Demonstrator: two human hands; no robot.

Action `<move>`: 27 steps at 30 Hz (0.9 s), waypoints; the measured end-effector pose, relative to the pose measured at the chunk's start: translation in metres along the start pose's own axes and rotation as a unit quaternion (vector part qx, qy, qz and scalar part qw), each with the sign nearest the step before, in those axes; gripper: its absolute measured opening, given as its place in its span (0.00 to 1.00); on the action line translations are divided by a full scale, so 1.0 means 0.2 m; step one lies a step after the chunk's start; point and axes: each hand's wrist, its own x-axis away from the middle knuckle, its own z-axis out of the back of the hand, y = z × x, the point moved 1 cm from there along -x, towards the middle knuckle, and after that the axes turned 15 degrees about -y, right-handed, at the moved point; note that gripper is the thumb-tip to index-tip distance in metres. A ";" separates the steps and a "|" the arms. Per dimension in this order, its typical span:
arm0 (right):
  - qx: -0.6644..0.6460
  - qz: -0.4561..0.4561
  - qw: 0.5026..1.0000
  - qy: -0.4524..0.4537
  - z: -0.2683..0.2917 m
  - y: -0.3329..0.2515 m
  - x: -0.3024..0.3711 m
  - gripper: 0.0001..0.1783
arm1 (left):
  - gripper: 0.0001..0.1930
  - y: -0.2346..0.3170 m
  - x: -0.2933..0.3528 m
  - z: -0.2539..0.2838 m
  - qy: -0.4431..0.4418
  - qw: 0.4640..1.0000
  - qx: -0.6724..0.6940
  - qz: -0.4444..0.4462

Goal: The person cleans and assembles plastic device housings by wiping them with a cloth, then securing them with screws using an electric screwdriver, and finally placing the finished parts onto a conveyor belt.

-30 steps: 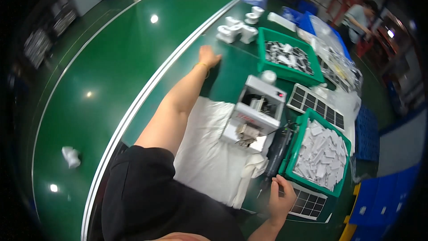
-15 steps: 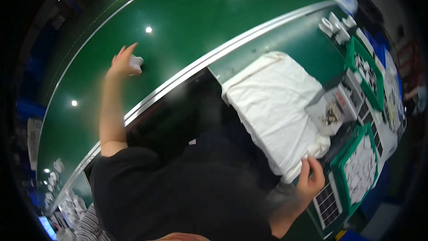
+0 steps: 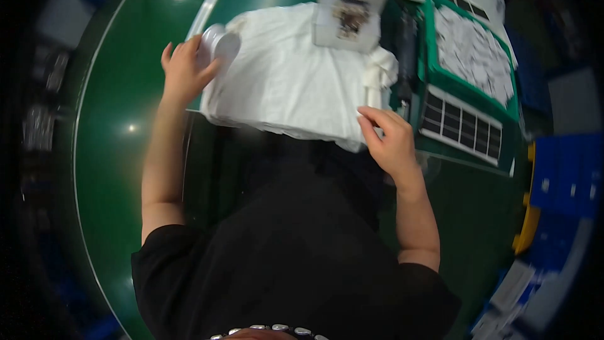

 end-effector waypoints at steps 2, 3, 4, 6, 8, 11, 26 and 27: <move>0.010 -0.015 1.000 0.011 0.00 0.08 0.01 0.08 | 0.31 0.16 -0.27 -0.18 0.007 0.999 -0.047 -0.024; 0.037 -0.005 0.999 0.038 0.01 0.11 0.02 0.09 | 0.32 0.18 -0.37 -0.28 0.036 0.996 -0.076 -0.039; 0.049 -0.008 0.996 0.068 0.04 0.16 0.03 0.09 | 0.33 0.23 -0.45 -0.34 0.069 0.991 -0.103 -0.057; -0.008 -0.091 0.989 0.114 0.10 0.19 0.12 0.09 | 0.38 0.28 -0.51 -0.44 0.064 0.989 -0.118 -0.054; -0.054 -0.136 0.974 0.170 0.15 0.29 0.26 0.07 | 0.40 0.42 -0.44 -0.47 0.129 0.978 -0.107 -0.126; -0.159 -0.227 0.945 0.176 0.15 0.51 0.56 0.07 | 0.45 0.55 -0.20 -0.52 -0.007 0.967 -0.006 -0.256; -0.201 -0.389 0.877 0.196 -0.47 2.01 0.50 0.27 | 0.53 0.85 -0.02 -0.70 -0.138 0.950 -0.118 -0.255; -0.203 -0.394 0.873 0.202 -0.44 2.11 0.49 0.27 | 0.53 0.87 -0.03 -0.71 -0.136 0.949 -0.108 -0.263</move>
